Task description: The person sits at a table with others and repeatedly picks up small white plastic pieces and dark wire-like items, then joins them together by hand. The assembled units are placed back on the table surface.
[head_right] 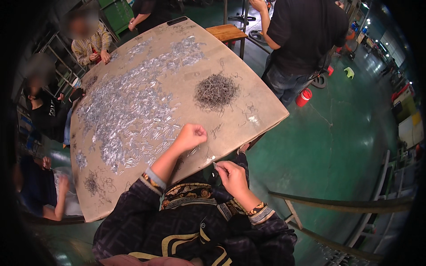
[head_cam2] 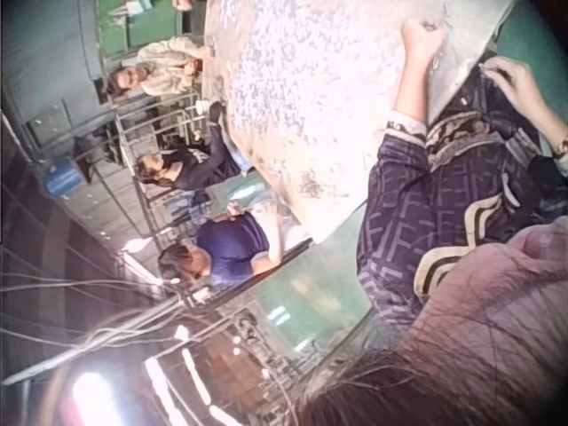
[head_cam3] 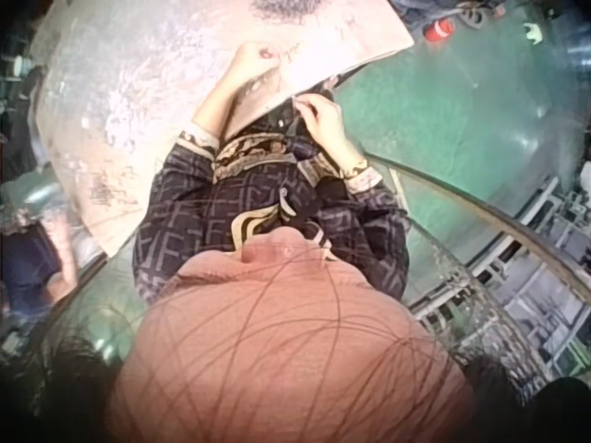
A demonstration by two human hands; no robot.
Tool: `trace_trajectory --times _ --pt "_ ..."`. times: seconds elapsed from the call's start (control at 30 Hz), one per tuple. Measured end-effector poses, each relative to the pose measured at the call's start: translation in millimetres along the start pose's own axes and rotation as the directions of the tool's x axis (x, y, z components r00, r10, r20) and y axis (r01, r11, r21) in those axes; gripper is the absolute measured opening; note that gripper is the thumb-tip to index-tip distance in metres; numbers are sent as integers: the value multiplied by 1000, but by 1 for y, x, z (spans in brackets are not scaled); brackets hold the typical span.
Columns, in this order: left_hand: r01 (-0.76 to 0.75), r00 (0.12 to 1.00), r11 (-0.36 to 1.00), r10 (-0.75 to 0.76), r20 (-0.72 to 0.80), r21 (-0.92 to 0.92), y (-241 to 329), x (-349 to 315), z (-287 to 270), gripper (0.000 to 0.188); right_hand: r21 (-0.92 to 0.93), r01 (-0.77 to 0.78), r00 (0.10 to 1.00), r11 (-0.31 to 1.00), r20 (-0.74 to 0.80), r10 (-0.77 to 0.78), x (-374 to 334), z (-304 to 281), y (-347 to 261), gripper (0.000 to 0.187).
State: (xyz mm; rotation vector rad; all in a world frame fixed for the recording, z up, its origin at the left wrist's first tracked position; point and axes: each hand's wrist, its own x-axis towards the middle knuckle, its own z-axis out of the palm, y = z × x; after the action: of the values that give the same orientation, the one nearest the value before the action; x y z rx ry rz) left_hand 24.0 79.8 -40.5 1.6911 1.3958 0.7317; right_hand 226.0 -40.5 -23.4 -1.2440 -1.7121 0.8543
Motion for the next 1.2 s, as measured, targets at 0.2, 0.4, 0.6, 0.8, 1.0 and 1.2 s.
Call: trace_trajectory --times 0.2,0.4,0.6,0.8,1.0,1.2 --pt "84 985 867 1 171 -491 38 -80 1 3 14 6 1000 1000 29 -6 5 7 -7 9" --pt "11 1000 935 -11 1 -354 36 -93 12 7 -6 2 999 1000 34 -1 5 9 -10 9" --pt "-306 942 924 258 -216 -230 38 -100 24 8 -35 67 998 997 23 -66 5 10 -7 8" --pt "-548 808 834 548 -217 67 29 -117 29 17 90 83 994 992 63 -88 9 2 0 7" --pt "-576 777 800 600 -190 169 21 -127 35 20 -193 51 998 980 40 -45 45 32 21 10" --pt "-571 775 789 609 -170 225 20 -135 36 20 -378 181 981 908 128 -143 79 81 43 14"
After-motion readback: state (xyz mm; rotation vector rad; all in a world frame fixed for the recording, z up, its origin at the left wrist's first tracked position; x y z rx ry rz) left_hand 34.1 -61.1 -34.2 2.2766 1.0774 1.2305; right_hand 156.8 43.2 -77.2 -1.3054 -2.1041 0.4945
